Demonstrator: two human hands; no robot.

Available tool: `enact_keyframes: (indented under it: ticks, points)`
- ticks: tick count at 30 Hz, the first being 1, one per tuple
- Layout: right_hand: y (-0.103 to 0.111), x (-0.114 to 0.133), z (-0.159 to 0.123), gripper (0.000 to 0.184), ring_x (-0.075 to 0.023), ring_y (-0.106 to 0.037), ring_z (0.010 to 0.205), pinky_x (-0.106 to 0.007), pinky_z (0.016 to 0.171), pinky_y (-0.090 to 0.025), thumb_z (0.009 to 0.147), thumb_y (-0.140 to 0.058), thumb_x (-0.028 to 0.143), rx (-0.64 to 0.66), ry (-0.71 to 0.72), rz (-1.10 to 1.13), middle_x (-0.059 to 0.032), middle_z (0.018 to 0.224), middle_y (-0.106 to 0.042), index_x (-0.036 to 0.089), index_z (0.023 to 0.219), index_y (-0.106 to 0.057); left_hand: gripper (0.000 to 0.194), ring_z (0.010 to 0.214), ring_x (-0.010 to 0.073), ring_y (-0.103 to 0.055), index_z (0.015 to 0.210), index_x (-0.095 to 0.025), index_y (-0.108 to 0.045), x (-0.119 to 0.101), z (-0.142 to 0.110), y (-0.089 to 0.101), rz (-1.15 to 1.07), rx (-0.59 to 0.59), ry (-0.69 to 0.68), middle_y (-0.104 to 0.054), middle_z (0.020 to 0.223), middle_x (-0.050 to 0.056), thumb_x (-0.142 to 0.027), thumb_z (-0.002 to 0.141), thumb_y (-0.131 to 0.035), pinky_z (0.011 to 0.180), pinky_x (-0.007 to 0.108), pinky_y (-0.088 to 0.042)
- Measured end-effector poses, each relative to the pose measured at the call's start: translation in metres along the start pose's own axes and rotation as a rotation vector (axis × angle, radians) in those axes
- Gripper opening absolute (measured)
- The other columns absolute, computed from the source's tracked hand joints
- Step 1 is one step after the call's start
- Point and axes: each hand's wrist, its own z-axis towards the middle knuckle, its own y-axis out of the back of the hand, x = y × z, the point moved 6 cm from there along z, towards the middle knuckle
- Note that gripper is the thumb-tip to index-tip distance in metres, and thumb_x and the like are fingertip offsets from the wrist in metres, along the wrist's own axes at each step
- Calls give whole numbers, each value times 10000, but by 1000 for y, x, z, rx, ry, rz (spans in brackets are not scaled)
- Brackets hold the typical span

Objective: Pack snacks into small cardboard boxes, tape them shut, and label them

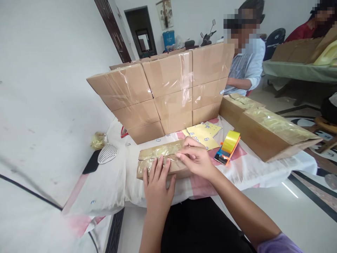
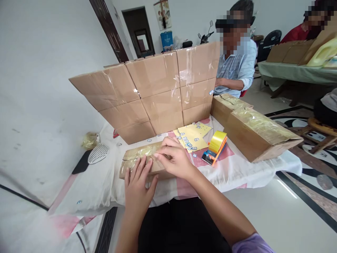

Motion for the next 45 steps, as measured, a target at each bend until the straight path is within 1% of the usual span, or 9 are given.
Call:
enact_keyframes:
  ticks: [6, 9, 13, 16, 20, 24, 33, 40, 45]
  points:
    - [43, 18, 17, 260, -194, -538, 738, -372, 727, -458, 952, -674, 418, -275, -105, 183, -19, 762, -561, 249, 753, -671, 435, 1348, 299, -554, 1386, -255, -605, -10, -1, -5, 19, -7, 8, -601, 1490, 71, -284, 951, -600, 1229, 520, -200]
    - [37, 10, 26, 250, -168, -508, 698, -330, 678, -414, 905, -705, 387, -49, -296, 243, -3, 727, -559, 220, 722, -680, 460, 1360, 303, -535, 1406, -254, -588, -12, 0, -8, 7, -30, 14, -586, 1505, 80, -270, 946, -595, 1227, 525, -196]
    - [-2, -26, 8, 180, -147, -495, 655, -297, 646, -366, 855, -665, 257, 348, -582, 169, 18, 672, -568, 180, 693, -678, 602, 1431, 301, -458, 1528, -218, -431, -6, -1, -9, -89, -28, 69, -535, 1546, 122, -343, 961, -587, 1241, 543, -144]
    - [-14, -44, 0, 140, -160, -519, 723, -315, 740, -361, 826, -654, 156, 335, -510, -193, 12, 699, -601, 178, 695, -696, 689, 1453, 287, -433, 1580, -208, -325, -1, -2, -11, -202, 47, 116, -540, 1538, 129, -400, 968, -577, 1244, 556, -138]
    - [-19, -49, -1, 178, -196, -535, 842, -371, 881, -339, 851, -647, 162, 329, -443, -407, -6, 741, -631, 189, 682, -697, 454, 1431, 307, -457, 1406, -369, -586, -6, -2, -10, -153, 22, 36, -527, 1560, 46, -369, 952, -609, 1226, 584, -146]
    - [-15, -58, 0, 142, -281, -525, 1037, -467, 980, -311, 849, -710, 264, 357, -523, -467, -58, 931, -648, 222, 724, -763, 366, 1380, 316, -502, 1300, -365, -683, -9, -3, -10, -134, -59, 60, -581, 1508, 45, -332, 940, -623, 1221, 584, -171]
    - [13, -76, 9, 77, -259, -541, 1033, -448, 1012, -356, 851, -693, 229, 185, -434, -264, -58, 982, -590, 220, 829, -766, 347, 1328, 307, -535, 1264, -341, -707, -14, -11, -9, -110, -108, 75, -633, 1436, 65, -286, 932, -625, 1215, 576, -198]
    - [22, -30, 20, 253, -174, -535, 787, -317, 757, -399, 864, -725, 415, 180, -440, 326, -3, 813, -595, 201, 736, -681, 370, 1336, 308, -528, 1291, -354, -681, -14, -7, -11, -112, -91, 88, -623, 1445, 64, -268, 939, -607, 1206, 588, -203]
    - [-1, -39, 12, 126, -203, -566, 827, -347, 806, -407, 846, -678, 245, 400, -557, 37, -24, 822, -649, 196, 748, -740, 510, 1367, 322, -490, 1443, -179, -524, -12, -2, -15, -88, -74, 77, -583, 1476, 156, -302, 951, -578, 1215, 591, -180]
